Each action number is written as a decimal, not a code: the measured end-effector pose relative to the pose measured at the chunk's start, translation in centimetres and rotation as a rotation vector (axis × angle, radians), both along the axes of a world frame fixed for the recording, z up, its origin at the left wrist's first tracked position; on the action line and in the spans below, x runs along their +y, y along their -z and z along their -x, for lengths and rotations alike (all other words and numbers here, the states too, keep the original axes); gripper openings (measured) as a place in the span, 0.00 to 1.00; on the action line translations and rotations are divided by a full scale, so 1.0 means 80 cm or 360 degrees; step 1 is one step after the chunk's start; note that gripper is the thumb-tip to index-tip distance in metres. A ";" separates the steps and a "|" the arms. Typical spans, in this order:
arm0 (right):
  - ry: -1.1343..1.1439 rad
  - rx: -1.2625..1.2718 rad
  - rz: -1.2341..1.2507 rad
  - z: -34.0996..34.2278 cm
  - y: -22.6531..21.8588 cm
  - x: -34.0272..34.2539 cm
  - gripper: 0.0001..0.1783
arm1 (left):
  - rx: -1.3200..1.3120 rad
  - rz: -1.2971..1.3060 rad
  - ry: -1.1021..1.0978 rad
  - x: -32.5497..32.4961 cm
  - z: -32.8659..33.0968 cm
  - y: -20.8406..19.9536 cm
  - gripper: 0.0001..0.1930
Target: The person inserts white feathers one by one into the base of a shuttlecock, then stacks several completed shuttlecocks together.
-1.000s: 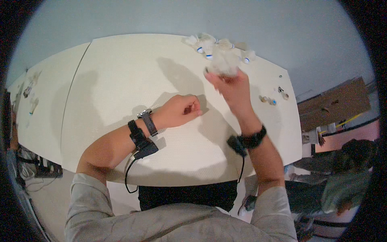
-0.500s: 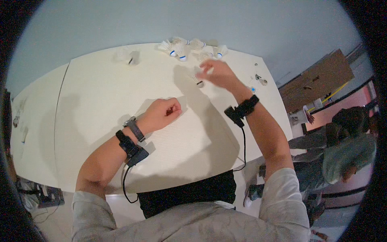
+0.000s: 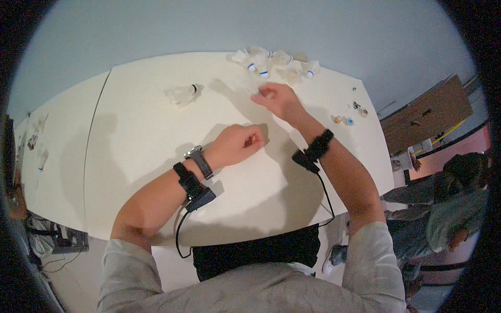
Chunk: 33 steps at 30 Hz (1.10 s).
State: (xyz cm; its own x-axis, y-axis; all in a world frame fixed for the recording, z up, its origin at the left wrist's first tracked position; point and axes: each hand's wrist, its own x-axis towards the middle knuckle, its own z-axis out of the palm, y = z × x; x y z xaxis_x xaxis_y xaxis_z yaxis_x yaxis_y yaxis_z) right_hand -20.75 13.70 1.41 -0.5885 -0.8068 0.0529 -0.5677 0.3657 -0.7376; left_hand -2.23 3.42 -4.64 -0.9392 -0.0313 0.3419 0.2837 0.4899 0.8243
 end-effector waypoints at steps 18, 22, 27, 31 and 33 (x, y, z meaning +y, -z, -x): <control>-0.0750 -0.0080 0.0173 -0.032 -0.013 -0.212 0.24 | -0.0121 -0.1146 -0.0615 -0.011 0.009 0.005 0.09; -0.0856 -0.0036 0.0135 -0.036 0.011 -0.199 0.24 | 0.0155 -0.1152 -0.0885 -0.008 0.020 0.014 0.13; -0.0778 -0.0268 0.0065 -0.050 0.013 -0.205 0.25 | 0.0074 -0.1503 -0.0626 -0.024 0.012 0.026 0.11; -0.0839 -0.0388 0.0211 -0.047 0.029 -0.190 0.20 | 0.0079 -0.1696 -0.0624 -0.015 0.009 0.017 0.12; -0.0877 -0.0280 0.0219 -0.046 0.025 -0.190 0.21 | 0.0132 -0.1687 -0.0636 -0.014 0.015 0.014 0.12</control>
